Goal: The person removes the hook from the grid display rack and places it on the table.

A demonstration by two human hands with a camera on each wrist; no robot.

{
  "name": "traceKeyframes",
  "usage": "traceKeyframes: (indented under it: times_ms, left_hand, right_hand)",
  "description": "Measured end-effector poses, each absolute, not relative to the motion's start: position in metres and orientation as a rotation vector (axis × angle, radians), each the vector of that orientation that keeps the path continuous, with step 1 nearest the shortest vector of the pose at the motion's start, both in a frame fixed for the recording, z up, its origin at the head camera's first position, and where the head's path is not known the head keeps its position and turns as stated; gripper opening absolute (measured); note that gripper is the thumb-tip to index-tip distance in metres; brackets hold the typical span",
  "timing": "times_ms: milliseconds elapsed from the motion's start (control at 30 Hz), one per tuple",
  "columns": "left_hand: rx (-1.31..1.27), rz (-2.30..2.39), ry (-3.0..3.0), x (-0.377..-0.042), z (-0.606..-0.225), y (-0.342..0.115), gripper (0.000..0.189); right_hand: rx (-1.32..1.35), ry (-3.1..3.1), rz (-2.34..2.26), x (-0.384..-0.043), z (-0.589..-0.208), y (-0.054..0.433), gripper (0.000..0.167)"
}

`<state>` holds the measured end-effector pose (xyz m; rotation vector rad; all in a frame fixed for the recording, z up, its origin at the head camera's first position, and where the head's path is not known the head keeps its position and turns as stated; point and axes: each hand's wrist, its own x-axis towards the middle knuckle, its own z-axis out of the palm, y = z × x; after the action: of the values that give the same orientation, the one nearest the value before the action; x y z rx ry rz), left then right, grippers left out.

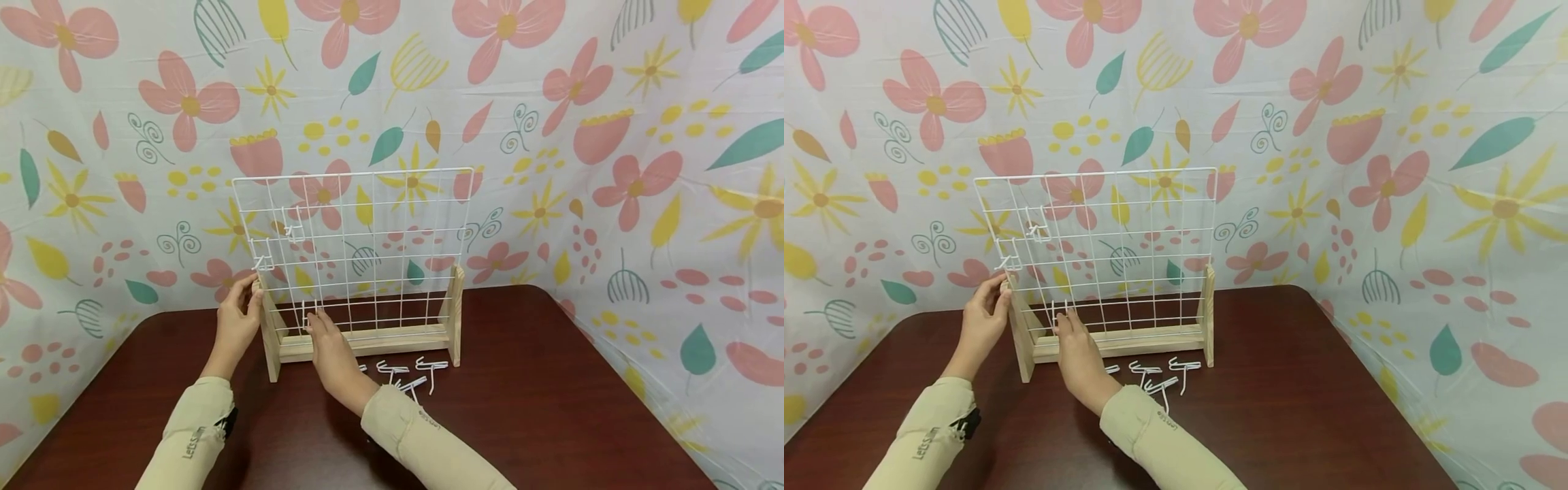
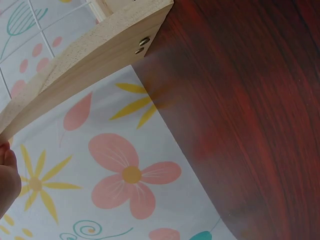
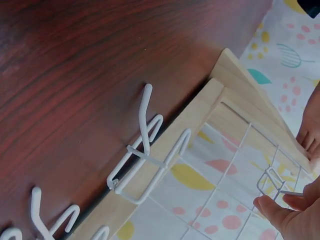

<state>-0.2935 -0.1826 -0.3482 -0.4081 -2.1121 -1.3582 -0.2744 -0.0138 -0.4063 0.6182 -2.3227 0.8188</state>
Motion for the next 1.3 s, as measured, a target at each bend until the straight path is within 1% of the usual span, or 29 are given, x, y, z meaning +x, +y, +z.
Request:
traceKeyframes:
  times_ms: [267, 533, 1033, 1300]
  left_hand:
    - [-0.401, -1.353, -2.104, -0.294, -0.348, -0.183, 0.036]
    - [-0.405, -1.336, -2.097, -0.294, -0.348, -0.183, 0.035]
    - [-0.382, -1.353, -2.12, -0.292, -0.349, -0.184, 0.036]
    - [-0.419, -1.34, -2.093, -0.301, -0.355, -0.187, 0.035]
  right_hand:
    - [0.664, -2.259, 0.832, -0.267, -0.399, -0.005, 0.029]
    - [0.722, -2.24, 0.815, -0.264, -0.398, 0.008, 0.03]
    - [0.743, -2.225, 0.865, -0.255, -0.395, 0.032, 0.031]
    - [0.755, -2.169, 0.804, -0.25, -0.392, 0.046, 0.028]
